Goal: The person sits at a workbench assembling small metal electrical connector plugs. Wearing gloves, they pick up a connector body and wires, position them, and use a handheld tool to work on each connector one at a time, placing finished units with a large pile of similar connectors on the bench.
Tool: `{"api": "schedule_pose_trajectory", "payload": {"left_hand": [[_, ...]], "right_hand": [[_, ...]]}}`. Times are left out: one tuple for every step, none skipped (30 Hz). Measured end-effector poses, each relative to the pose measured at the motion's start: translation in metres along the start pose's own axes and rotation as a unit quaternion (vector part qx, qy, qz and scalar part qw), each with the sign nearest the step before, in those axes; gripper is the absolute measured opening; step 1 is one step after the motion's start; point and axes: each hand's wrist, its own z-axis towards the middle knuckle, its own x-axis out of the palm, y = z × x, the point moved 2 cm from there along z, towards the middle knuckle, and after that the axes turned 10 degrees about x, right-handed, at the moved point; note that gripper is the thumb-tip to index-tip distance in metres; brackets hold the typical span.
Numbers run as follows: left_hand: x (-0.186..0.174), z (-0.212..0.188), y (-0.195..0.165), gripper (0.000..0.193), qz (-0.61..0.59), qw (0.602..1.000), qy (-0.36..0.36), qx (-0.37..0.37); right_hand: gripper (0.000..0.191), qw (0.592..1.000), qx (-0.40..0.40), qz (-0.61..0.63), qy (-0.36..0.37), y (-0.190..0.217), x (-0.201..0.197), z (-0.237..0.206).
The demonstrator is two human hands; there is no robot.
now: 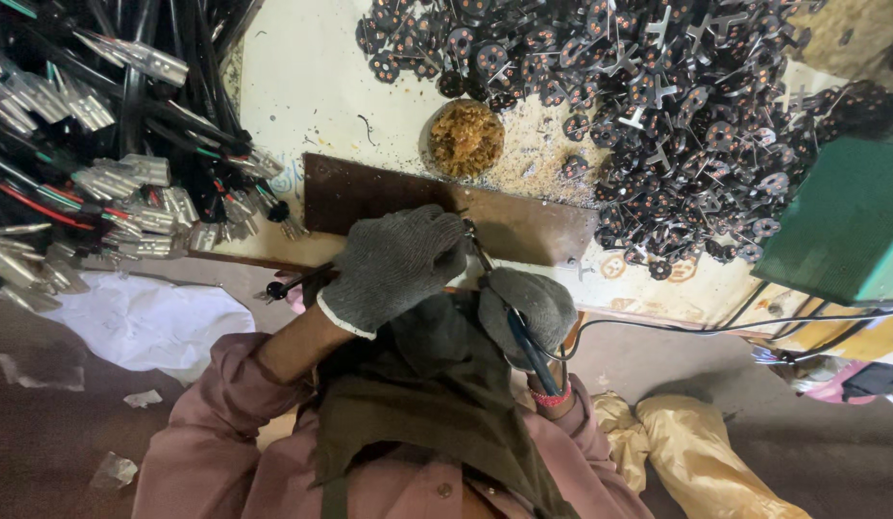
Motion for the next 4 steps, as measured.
{"api": "schedule_pose_trajectory", "payload": {"left_hand": [[-0.0009,-0.0002,0.0002,0.01,-0.006,1.0,0.0,0.001],[-0.0017,-0.0005,0.0,0.012,-0.017,1.0,0.003,-0.001],[-0.0025,-0.0005,0.0001,0.014,-0.028,1.0,0.006,-0.002],[-0.0034,0.0003,0.0008,0.016,-0.038,0.999,0.009,-0.002]], "right_hand": [[0.028,1.0,0.001,0.005,0.003,0.0017,0.0003,0.0007],[0.027,1.0,-0.004,0.014,0.006,0.0033,-0.0001,0.0015],[0.027,1.0,-0.002,0.017,0.017,0.0042,-0.0006,0.003],[0.027,0.999,-0.001,0.021,0.028,0.0047,-0.0013,0.0055]]}}
